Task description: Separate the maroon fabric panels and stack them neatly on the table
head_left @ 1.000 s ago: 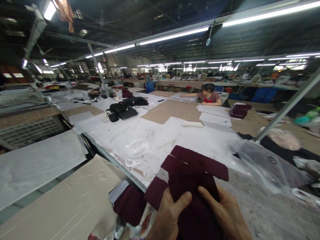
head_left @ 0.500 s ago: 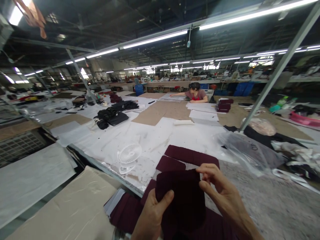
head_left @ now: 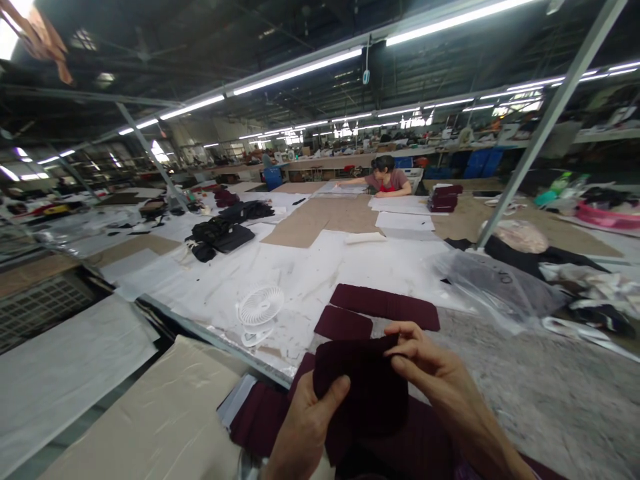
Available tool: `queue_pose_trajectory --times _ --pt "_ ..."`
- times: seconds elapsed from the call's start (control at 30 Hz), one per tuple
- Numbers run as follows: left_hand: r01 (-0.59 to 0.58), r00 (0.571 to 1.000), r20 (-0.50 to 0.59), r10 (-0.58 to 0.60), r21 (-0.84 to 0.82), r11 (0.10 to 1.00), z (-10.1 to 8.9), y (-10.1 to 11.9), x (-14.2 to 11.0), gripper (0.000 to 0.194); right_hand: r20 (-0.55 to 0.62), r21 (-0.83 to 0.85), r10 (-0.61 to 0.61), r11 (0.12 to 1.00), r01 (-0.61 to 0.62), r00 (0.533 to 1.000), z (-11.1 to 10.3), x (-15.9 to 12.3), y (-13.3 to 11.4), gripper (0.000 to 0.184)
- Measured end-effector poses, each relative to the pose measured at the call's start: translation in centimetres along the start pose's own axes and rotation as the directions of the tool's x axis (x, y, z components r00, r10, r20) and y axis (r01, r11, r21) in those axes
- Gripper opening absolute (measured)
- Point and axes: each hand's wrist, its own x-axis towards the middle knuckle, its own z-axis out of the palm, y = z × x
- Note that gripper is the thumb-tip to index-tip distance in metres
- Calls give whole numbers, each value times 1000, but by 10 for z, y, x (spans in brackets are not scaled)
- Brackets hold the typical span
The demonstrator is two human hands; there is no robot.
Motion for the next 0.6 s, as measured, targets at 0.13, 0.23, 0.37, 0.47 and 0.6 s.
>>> queue_pose_trajectory --times 0.13,0.23,0.37,0.47,0.6 --pt "19 999 38 -16 -83 996 7 0 0 31 -44 40 23 999 -22 999 2 -2 2 18" --pt "21 1000 17 -18 -141 990 11 1 0 32 -18 -24 12 1000 -12 1000 1 -2 3 25" --pt "-23 998 -59 11 -206 978 14 2 1 39 47 -120 5 993 1 999 0 -1 7 38" --pt "-69 992 -124 37 -263 962 15 3 2 52 24 -62 39 997 -37 999 5 -1 10 34" --pt "-89 991 -126 55 -287 954 16 4 3 50 -3 117 180 977 -179 984 15 -3 9 32"
